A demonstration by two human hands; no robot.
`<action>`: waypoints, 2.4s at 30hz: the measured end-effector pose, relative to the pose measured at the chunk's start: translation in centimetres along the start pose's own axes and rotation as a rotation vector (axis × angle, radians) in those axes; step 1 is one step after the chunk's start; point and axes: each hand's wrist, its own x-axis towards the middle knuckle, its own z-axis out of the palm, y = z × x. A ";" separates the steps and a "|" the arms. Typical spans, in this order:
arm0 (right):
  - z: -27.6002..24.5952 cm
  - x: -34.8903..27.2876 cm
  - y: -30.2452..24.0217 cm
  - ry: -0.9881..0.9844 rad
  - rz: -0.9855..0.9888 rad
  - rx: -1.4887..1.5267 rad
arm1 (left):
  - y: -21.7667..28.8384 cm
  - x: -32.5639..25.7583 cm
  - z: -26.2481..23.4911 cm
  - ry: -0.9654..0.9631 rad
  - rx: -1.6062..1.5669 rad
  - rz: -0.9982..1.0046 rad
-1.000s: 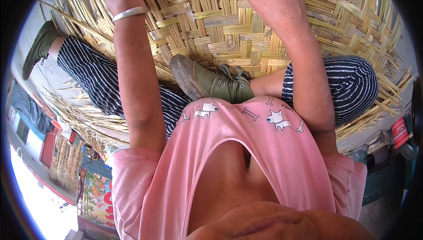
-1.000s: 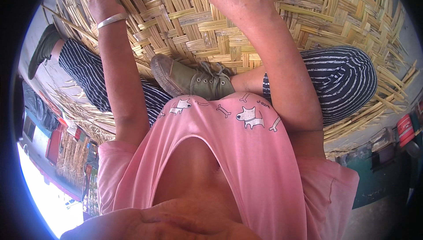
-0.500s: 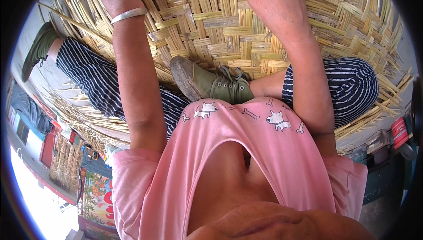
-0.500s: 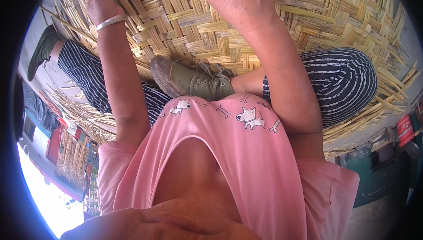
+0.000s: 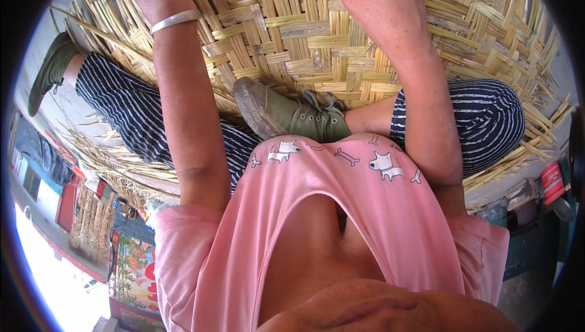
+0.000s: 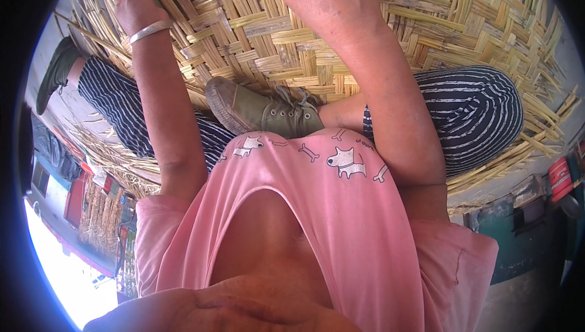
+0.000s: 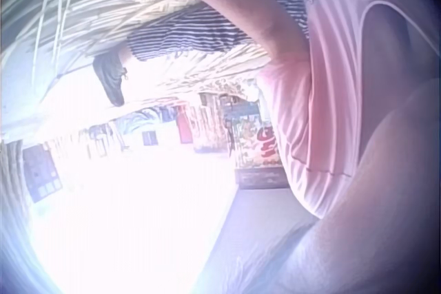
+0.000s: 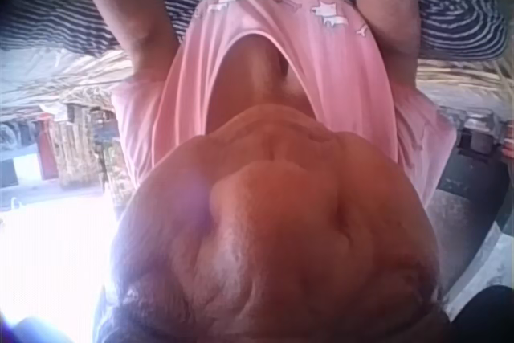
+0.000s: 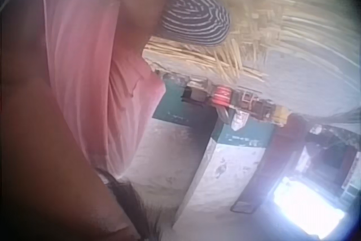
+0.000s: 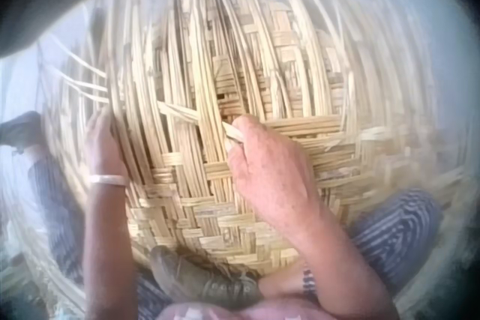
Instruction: The person sits on the floor and weaves thin bamboo strips into a large circular basket base. They interlace the strips by hand, pulling them through the existing weave to expand the pattern.
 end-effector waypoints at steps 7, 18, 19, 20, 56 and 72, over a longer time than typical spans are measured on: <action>-0.2 -0.3 -0.1 0.022 -0.020 0.006 | 2.4 -2.5 2.9 0.072 0.234 0.098; -0.3 -0.3 -0.3 -0.001 0.005 -0.001 | 3.5 -3.9 4.8 0.196 0.230 0.008; -0.3 -0.3 -0.4 -0.012 0.019 -0.006 | 3.3 -3.6 4.5 0.193 0.235 0.017; -0.3 -0.3 -0.4 0.003 0.010 -0.012 | 2.9 -3.4 4.3 0.181 0.228 0.059; -0.6 -1.3 -1.2 0.046 -0.038 0.072 | 3.5 -4.6 4.9 0.125 0.298 0.117; -1.0 -0.7 -0.5 0.008 0.021 0.080 | 4.4 -1.8 2.5 -0.125 0.029 -0.096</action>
